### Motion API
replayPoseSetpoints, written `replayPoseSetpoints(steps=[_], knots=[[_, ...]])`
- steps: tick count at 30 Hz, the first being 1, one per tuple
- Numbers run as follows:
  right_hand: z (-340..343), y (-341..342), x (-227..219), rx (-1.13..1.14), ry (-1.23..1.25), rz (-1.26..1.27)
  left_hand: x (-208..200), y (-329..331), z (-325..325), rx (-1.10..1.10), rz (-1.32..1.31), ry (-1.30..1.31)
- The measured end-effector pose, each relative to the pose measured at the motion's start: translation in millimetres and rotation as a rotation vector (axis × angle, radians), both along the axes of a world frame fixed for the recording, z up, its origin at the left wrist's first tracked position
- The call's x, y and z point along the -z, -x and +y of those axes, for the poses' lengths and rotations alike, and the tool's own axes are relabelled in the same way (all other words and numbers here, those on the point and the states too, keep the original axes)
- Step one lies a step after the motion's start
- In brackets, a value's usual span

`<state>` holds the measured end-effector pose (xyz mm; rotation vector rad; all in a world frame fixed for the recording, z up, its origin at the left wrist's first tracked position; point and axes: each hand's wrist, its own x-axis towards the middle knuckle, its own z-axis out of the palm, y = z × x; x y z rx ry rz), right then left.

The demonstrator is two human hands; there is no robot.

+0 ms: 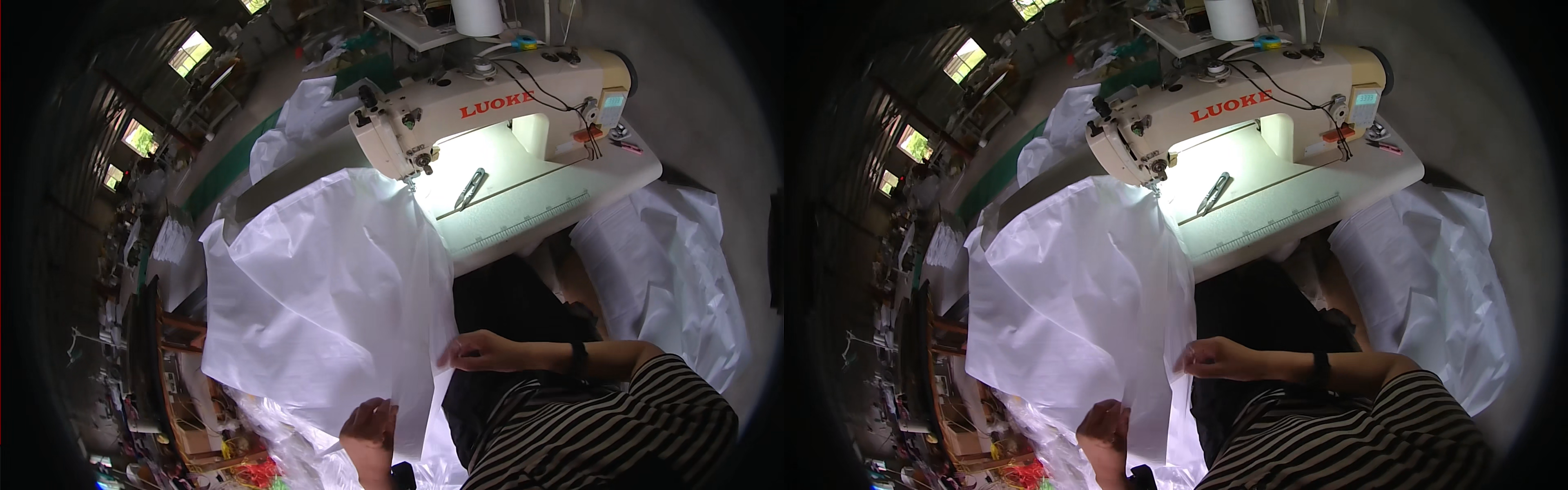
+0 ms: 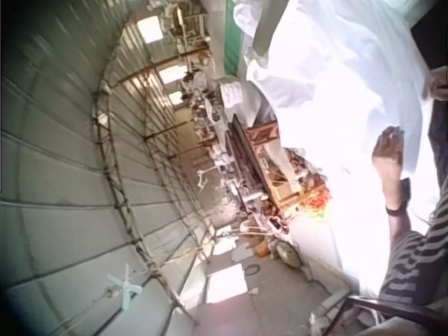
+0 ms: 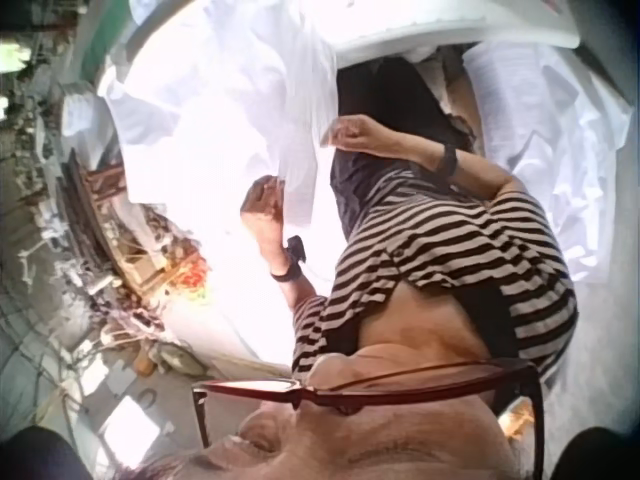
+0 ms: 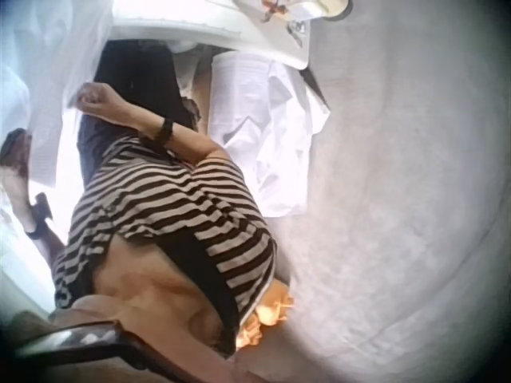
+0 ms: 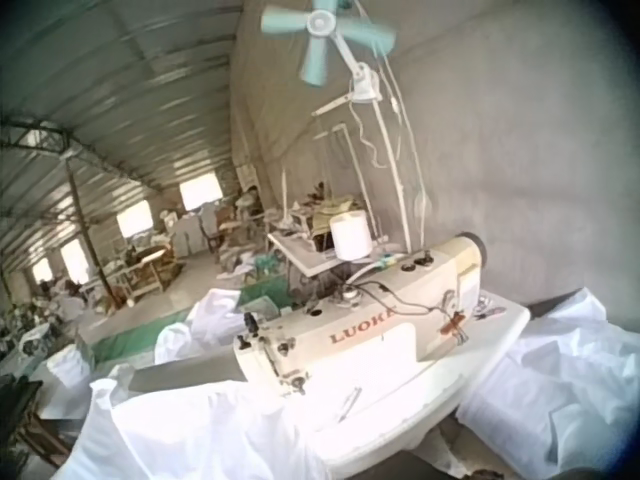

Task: Sewing together large sheets of white plastic material using an industrial sewing machine.

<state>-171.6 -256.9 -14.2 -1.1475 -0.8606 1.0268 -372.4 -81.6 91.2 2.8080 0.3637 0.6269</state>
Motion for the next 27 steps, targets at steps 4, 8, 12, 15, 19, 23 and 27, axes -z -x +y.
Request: replayPoseSetpoints(steps=[4,8,12,15,19,23,27], knots=[[-24.4,25.3,-40.9,-0.163,-0.182,0.13,-15.7,-5.5,-33.4,0.048,-0.063,0.123],[-19.3,45.9,-77.9,-0.166,-0.219,-0.518,-6.5,-3.1,-55.4,0.051,0.217,0.688],[-8.8,74.2,-68.6,-0.231,-0.106,-0.891,-8.1,-0.5,-56.5,-0.022,0.054,1.283],[-4.2,103.1,-56.7,-0.178,-0.423,-1.012,12.2,9.7,-53.6,-0.135,0.134,1.262],[-25.1,72.2,-38.8,-0.594,-0.075,-0.801,5.2,20.6,-36.6,-0.262,-0.035,0.873],[-30.9,-5.6,-2.1,-0.169,0.572,-0.769,-0.6,25.0,-30.0,-0.352,-0.076,0.663],[1.8,-3.7,63.1,-0.013,0.608,-0.594,-6.0,17.6,-38.9,-0.359,-0.064,0.585]])
